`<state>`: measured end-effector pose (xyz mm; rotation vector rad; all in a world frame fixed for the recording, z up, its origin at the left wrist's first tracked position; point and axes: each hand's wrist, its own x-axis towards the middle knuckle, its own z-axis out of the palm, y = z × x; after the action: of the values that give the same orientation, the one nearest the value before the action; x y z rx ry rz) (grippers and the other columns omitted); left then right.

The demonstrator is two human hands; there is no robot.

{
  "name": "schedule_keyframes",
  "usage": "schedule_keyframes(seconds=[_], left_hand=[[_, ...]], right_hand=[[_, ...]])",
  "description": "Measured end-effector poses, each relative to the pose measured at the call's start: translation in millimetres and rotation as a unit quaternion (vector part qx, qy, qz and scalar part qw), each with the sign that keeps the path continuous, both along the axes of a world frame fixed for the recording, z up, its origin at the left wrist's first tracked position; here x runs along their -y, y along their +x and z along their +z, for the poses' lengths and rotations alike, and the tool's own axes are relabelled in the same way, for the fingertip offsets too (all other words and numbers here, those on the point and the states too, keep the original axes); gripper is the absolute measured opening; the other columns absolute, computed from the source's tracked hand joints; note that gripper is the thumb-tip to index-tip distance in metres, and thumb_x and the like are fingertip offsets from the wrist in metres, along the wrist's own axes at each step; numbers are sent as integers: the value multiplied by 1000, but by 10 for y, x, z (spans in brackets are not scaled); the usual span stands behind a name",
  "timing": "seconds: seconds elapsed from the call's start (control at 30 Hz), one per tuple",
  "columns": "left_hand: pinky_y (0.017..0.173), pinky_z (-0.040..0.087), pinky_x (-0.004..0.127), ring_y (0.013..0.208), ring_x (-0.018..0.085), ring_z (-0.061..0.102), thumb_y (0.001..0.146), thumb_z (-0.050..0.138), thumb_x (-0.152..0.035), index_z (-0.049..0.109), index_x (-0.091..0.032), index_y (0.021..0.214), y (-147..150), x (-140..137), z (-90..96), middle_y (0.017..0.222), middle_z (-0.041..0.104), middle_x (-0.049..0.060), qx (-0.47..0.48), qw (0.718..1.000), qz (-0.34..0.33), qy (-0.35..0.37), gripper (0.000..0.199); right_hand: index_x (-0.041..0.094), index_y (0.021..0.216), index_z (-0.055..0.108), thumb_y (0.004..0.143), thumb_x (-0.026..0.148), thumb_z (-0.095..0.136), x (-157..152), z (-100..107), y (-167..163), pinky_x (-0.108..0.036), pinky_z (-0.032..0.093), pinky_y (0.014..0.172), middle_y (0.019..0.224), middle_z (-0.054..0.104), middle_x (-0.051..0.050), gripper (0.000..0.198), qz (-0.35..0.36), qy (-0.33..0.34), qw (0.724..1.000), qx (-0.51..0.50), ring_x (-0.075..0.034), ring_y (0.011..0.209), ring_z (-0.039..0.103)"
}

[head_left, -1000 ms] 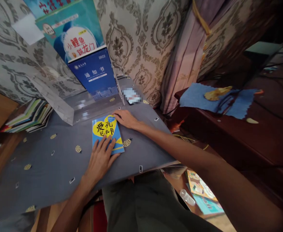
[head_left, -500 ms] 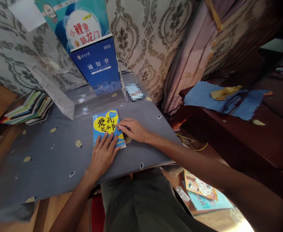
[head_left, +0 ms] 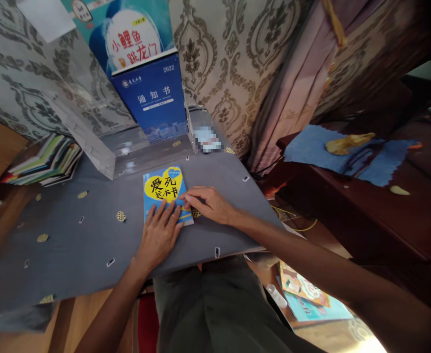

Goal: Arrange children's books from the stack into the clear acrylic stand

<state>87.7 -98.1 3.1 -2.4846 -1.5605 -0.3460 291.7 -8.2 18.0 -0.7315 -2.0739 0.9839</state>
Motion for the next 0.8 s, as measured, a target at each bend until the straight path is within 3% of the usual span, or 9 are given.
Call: schedule_keyframes(seconds=[0.1, 0.27, 0.47, 0.67, 0.8], left_hand=[[115, 38, 55, 137, 31, 51, 103, 42, -33, 60, -21, 135, 4, 1, 14, 143, 61, 10, 0, 1000, -1, -4, 39], [114, 40, 54, 136, 30, 52, 103, 43, -35, 62, -19, 133, 34, 17, 28, 140, 62, 11, 14, 1000, -2, 7, 39], [109, 46, 50, 129, 25, 58, 103, 44, -35, 63, -22, 129, -38, -42, 102, 135, 66, 9, 76, 997, 0, -23, 35], [106, 49, 48, 126, 25, 59, 101, 45, -30, 65, -21, 125, -268, -366, 123, 132, 66, 11, 105, 993, 39, -25, 32], [108, 46, 50, 131, 26, 54, 101, 44, -31, 60, -19, 130, -392, -698, 28, 137, 62, 13, 99, 992, 72, -12, 36]], right_hand=[[16, 94, 71, 103, 33, 41, 54, -11, 43, -28, 51, 78, 84, 72, -5, 36, 18, -2, 1000, -11, -16, 81, 67], [16, 99, 72, 101, 29, 47, 144, -65, 113, -31, 51, 83, 95, 72, -8, 28, 62, 60, 995, 42, -18, 90, 66], [18, 103, 71, 100, 24, 48, 141, -94, 99, -36, 51, 88, 97, 74, -9, 24, 29, 94, 993, 63, -20, 93, 66], [18, 118, 68, 98, 25, 52, -26, -116, -146, -48, 40, 109, 129, 67, -14, 27, -2, 144, 978, 152, -26, 127, 56], [17, 130, 62, 98, 28, 50, -223, -106, -421, -53, 32, 115, 146, 56, -18, 36, -56, 123, 964, 227, -28, 140, 45]])
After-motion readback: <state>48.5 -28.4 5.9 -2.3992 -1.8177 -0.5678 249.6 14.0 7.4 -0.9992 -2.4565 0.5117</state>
